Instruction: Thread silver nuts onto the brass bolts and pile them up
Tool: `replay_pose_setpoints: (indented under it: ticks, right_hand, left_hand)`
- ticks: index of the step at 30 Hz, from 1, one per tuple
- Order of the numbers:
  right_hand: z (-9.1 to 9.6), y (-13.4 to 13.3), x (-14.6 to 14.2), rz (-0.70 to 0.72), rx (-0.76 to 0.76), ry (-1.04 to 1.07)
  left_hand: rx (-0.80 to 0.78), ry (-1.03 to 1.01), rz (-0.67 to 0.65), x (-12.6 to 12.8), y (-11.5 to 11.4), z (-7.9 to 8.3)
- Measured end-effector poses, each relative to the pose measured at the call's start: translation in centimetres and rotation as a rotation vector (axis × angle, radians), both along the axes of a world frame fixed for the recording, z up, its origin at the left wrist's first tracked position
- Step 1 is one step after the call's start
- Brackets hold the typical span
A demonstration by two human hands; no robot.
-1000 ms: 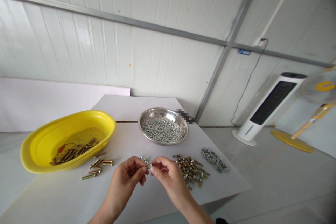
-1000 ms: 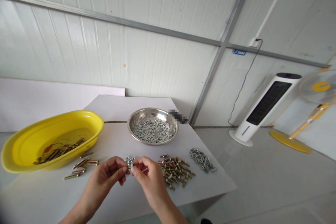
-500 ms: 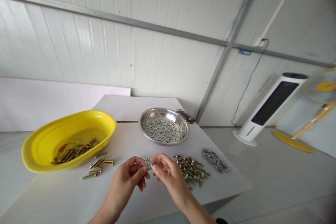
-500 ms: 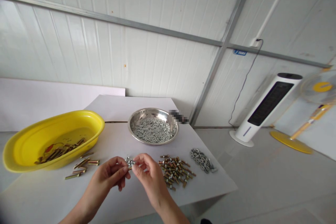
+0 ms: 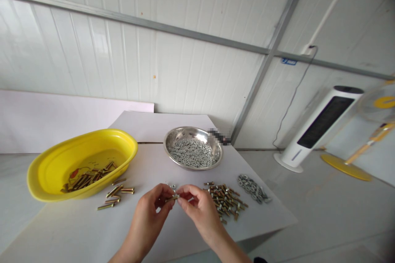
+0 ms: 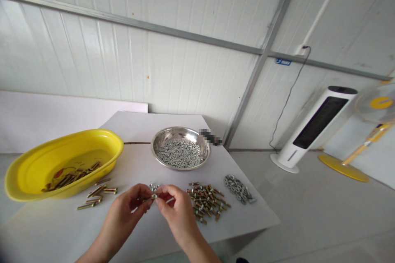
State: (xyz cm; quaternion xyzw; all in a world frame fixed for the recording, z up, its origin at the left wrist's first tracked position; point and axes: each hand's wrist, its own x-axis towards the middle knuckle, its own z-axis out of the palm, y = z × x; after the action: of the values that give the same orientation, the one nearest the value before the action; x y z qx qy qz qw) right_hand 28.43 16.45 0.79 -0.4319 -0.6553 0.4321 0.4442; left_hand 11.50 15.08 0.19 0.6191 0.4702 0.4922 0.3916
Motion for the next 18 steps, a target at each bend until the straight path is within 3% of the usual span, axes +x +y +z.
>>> replay_pose_setpoints:
  ticks: [5, 10, 14, 18]
  right_hand:
    - [-0.42, -0.04, -0.03, 0.004, -0.021, 0.004]
    - [-0.3, -0.54, -0.49, 0.041, -0.083, 0.017]
    - [-0.5, -0.74, -0.6, 0.067, -0.113, 0.009]
    - [-0.27, -0.61, -0.23, 0.014, -0.088, 0.051]
  left_hand:
    - [0.111, 0.195, 0.068, -0.1, -0.28, 0.36]
    - [0.176, 0.286, 0.034, -0.15, -0.59, 0.63]
    - [0.127, 0.223, 0.027, -0.16, -0.5, 0.33]
    - [-0.03, 0.016, 0.038, -0.46, 0.12, -0.1]
